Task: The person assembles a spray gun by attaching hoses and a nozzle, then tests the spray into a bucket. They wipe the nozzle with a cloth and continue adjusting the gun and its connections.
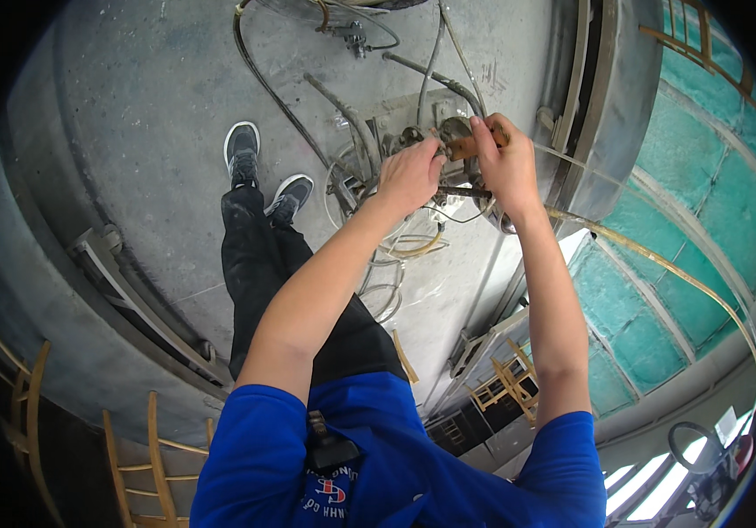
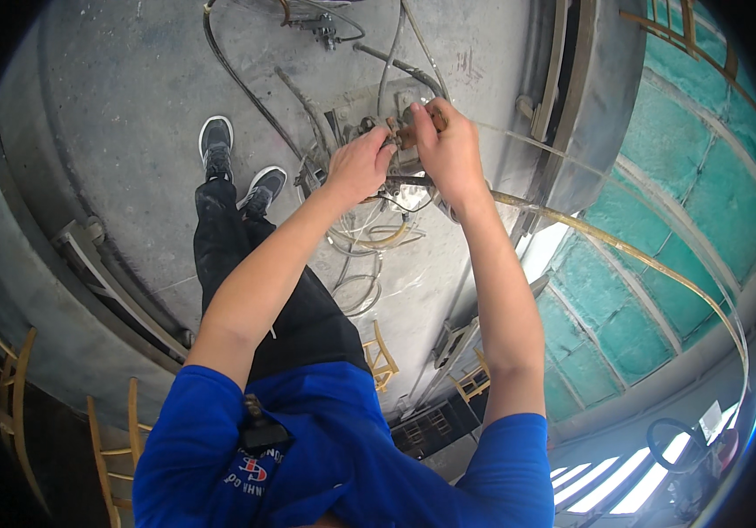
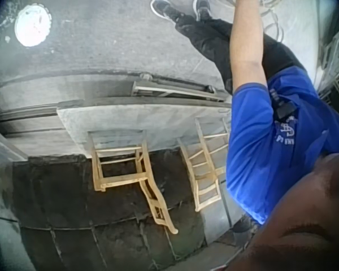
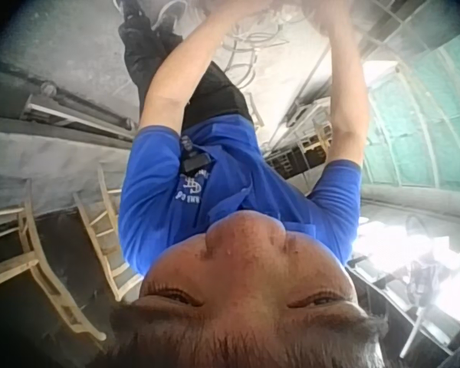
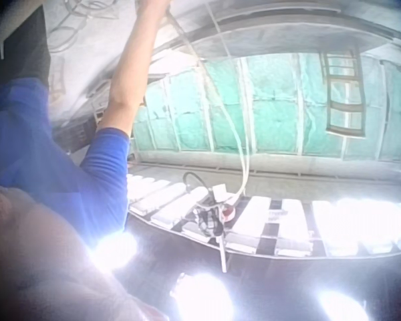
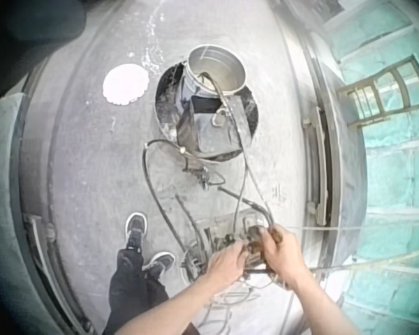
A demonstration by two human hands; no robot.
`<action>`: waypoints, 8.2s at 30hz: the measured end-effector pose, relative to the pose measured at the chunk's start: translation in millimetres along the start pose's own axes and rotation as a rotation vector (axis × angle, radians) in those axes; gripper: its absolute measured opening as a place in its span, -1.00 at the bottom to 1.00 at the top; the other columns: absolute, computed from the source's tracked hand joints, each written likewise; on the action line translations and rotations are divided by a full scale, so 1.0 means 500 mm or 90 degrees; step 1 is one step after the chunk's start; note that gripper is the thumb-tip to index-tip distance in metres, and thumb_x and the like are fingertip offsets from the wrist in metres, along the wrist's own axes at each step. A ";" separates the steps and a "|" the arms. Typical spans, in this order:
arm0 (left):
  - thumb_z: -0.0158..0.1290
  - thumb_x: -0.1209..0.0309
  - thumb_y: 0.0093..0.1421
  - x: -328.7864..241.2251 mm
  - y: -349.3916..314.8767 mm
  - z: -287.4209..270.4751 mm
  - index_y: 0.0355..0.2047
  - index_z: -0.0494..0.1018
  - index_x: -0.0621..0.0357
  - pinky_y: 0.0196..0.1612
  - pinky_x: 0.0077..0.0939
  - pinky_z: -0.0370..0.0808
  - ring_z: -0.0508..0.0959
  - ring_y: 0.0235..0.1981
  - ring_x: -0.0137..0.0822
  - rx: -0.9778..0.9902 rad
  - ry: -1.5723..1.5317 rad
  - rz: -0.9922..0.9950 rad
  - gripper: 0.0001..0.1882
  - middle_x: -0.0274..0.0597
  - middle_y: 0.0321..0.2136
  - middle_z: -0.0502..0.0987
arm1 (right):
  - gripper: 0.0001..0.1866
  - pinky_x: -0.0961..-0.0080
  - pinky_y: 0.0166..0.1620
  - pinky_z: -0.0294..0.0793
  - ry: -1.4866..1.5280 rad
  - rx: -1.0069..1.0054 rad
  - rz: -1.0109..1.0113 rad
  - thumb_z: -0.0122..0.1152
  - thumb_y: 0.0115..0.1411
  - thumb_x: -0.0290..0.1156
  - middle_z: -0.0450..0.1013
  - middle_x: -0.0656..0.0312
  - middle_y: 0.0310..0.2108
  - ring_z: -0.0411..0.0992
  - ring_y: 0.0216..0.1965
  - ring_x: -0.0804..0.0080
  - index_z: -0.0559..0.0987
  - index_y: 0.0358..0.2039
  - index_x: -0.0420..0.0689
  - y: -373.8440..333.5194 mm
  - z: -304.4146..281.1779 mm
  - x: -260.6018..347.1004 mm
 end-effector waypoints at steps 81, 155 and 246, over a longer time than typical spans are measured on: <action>-0.27 0.27 0.46 -0.198 -0.686 -0.079 0.09 0.19 0.21 -0.52 -0.58 0.39 0.42 -0.60 -0.47 0.161 -0.525 -0.182 -0.67 -0.25 -0.52 0.40 | -0.54 0.46 -0.04 0.46 0.644 0.179 0.080 -0.21 0.46 -0.12 0.52 0.15 -0.25 0.50 -0.15 0.40 0.27 0.20 -0.15 -0.593 0.138 0.083; -0.19 0.32 0.36 -0.223 0.191 -0.011 0.17 0.21 0.56 0.10 -0.08 0.34 0.45 -0.02 0.27 0.996 0.772 0.442 -0.47 0.42 -0.12 0.46 | -0.67 0.27 -0.13 0.39 0.071 -0.814 1.206 0.30 0.14 -0.31 0.42 -0.05 -0.32 0.44 -0.24 0.14 0.46 -0.21 -0.26 -0.433 0.270 0.028; 0.08 0.26 0.09 -0.324 0.078 0.293 0.27 0.25 0.13 0.29 -0.34 0.23 0.27 0.27 -0.11 1.344 0.374 0.347 -0.30 0.07 0.25 0.23 | -0.83 0.63 -0.66 0.13 1.323 -0.323 0.823 -0.05 0.32 -0.37 0.28 0.34 -0.61 0.17 -0.68 0.63 0.39 -0.30 -0.23 -0.099 0.182 -0.087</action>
Point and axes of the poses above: each hand's wrist, its own y-axis towards the middle knuckle, its own z-axis out of the palm, x = y × z, the point moved 6 cm from there along y, towards the middle knuckle
